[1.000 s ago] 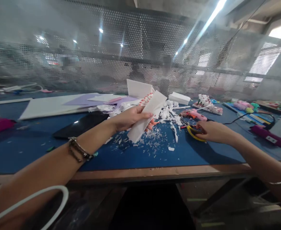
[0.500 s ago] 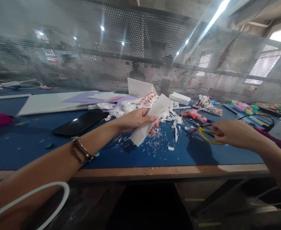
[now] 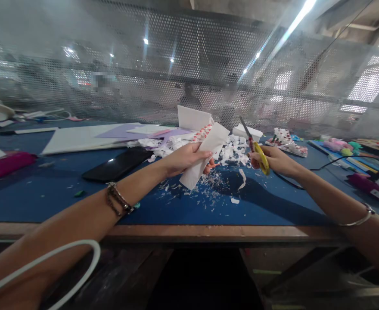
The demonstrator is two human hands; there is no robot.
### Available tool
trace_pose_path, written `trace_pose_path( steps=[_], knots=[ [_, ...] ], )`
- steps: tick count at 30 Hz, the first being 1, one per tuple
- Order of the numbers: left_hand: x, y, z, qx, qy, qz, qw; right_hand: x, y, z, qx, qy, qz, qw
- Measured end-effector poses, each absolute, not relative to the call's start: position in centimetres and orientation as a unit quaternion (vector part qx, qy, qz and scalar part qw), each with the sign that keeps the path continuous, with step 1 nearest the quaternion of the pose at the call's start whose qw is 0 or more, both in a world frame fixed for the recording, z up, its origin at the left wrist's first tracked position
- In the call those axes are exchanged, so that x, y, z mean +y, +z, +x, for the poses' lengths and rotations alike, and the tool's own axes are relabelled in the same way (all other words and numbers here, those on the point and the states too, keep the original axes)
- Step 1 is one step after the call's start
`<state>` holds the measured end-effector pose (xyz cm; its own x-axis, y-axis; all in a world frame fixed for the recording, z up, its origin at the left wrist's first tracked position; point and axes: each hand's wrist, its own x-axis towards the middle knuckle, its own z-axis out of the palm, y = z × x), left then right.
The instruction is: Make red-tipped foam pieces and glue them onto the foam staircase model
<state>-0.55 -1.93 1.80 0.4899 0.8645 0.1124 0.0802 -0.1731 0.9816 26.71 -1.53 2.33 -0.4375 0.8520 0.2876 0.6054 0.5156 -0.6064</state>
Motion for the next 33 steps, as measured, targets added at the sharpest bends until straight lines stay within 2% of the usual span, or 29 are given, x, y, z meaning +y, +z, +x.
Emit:
trace_pose_path(
  steps=[7,11,20,33],
  knots=[
    [-2.0,1.8,-0.1,0.357,0.380,0.655,0.547,-2.5,1.0,24.1,-0.844,0.235,-0.384,0.290],
    [-2.2,2.0,0.1,0.355,0.401,0.641,0.550,-2.8,1.0,24.6,-0.868,0.232,-0.355,0.259],
    [-2.2,1.2,0.5,0.328,0.426,0.644,0.544,-3.4,1.1,24.4,-0.904,0.147,-0.340,0.212],
    [-3.3,1.1,1.2,0.307,0.335,0.727,0.515,-3.3,0.7,24.1,-0.927,0.067,-0.306,0.205]
  ],
)
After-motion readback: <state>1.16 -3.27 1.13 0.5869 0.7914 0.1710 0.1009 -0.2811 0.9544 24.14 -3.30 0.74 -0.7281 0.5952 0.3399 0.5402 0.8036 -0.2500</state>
